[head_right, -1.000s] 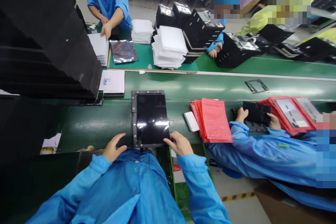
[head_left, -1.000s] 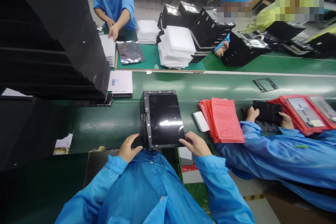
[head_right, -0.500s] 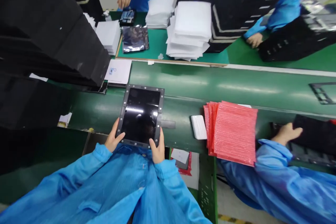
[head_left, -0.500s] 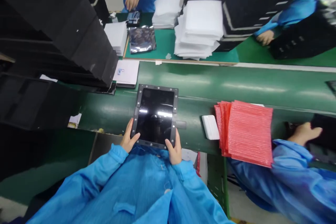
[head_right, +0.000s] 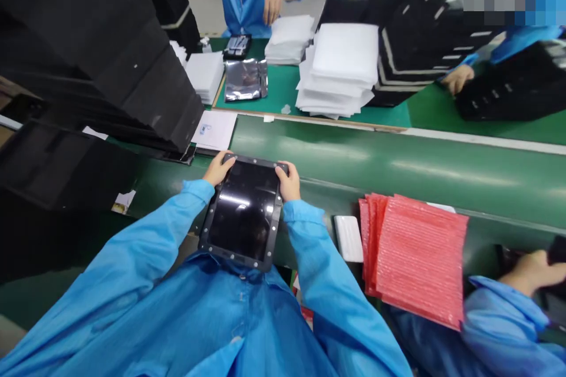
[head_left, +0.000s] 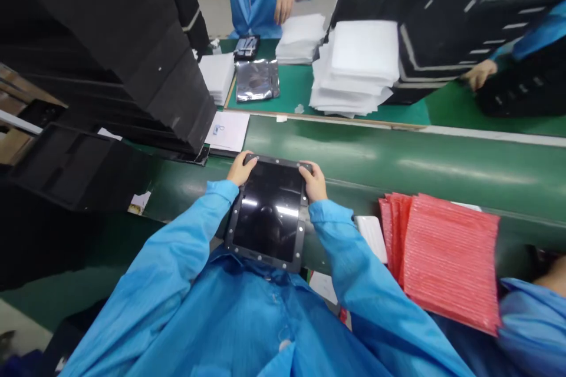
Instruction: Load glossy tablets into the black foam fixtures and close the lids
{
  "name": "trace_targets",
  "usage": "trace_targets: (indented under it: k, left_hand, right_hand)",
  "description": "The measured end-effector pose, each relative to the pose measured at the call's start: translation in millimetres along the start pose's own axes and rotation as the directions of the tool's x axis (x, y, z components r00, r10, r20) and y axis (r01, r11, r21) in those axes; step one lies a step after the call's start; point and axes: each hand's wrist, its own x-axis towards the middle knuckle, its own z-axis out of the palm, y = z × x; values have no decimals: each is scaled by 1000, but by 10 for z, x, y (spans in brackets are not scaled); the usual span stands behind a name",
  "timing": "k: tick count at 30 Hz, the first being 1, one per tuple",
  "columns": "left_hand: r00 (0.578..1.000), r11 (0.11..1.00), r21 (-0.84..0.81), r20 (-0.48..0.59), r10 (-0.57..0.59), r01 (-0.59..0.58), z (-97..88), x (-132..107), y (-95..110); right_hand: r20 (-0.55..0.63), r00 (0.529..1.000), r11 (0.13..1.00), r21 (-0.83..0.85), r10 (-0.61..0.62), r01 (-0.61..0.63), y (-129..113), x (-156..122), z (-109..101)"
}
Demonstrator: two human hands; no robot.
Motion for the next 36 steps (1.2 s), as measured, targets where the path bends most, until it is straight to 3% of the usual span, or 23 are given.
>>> trace_targets:
  k: [3,5,6,7,9,10,12,14,17,19,22,24,27,28,29,30,33,34,36]
  left_hand:
    - [1000,985,171,-18,15,-11,-14,-135,67]
    - [988,927,343,21,152,-150,-44,-417,85]
    - [958,862,419,99,270,-286,-65,-622,62]
    - [894,765,463,212,396,-448,-87,-854,13]
    - [671,525,418,430,604,-741,-136,-1329,-146]
    - [566,426,378,463,682,-822,-161,-1533,-241]
    - [425,308,321,411,807,-896,-202,-1799,-425]
    - [347,260,277,335,876,-925,-215,-1861,-565]
    - [295,239,191,367,882,-952,-167,-1737,-677]
    - [308,270,148,408,860,-951,-108,-1652,-702]
    - [345,346,81,442,828,-935,-31,-1614,-691]
    - [341,385,10,487,804,-923,-14,-1610,-660]
    - [299,407,-102,522,798,-908,-89,-1565,-629]
    - [315,430,-122,510,800,-894,-139,-1535,-640]
    - [362,475,-129,486,796,-871,-198,-1498,-667]
    - [438,542,-127,452,777,-831,-258,-1454,-709]
    - [718,786,-121,340,607,-607,-406,-1291,-885]
    - [783,844,-134,321,532,-519,-431,-1232,-940]
    - [850,910,-179,327,413,-374,-437,-1130,-1010]
  right_hand:
    - [10,1000,999,-25,30,-29,-14,-30,5]
    - [-9,999,997,-76,34,-34,-46,-47,5]
    - [-30,999,993,-119,11,-14,-63,-56,3]
    - [-51,998,984,-175,-31,22,-80,-68,-2]
    - [-63,985,937,-324,-162,133,-116,-98,-14]
    - [-43,969,891,-404,-242,204,-138,-117,-20]
    - [47,920,763,-542,-390,351,-198,-156,-17]
    - [162,862,629,-621,-480,467,-279,-193,20]
    - [327,796,483,-657,-510,579,-404,-236,150]
    - [433,757,434,-632,-490,642,-456,-254,263]
    - [511,734,442,-587,-448,678,-462,-265,397]
    - [497,760,464,-602,-420,650,-439,-260,439]
    - [423,823,477,-673,-378,565,-421,-275,476]
    - [388,845,479,-699,-369,530,-423,-302,499]
    - [351,864,481,-723,-362,495,-429,-343,532]
    - [316,880,483,-744,-355,462,-437,-401,576]
    - [215,917,506,-779,-337,369,-481,-649,747]
    - [178,924,526,-779,-338,343,-501,-748,807]
    - [105,931,578,-758,-350,303,-542,-958,910]
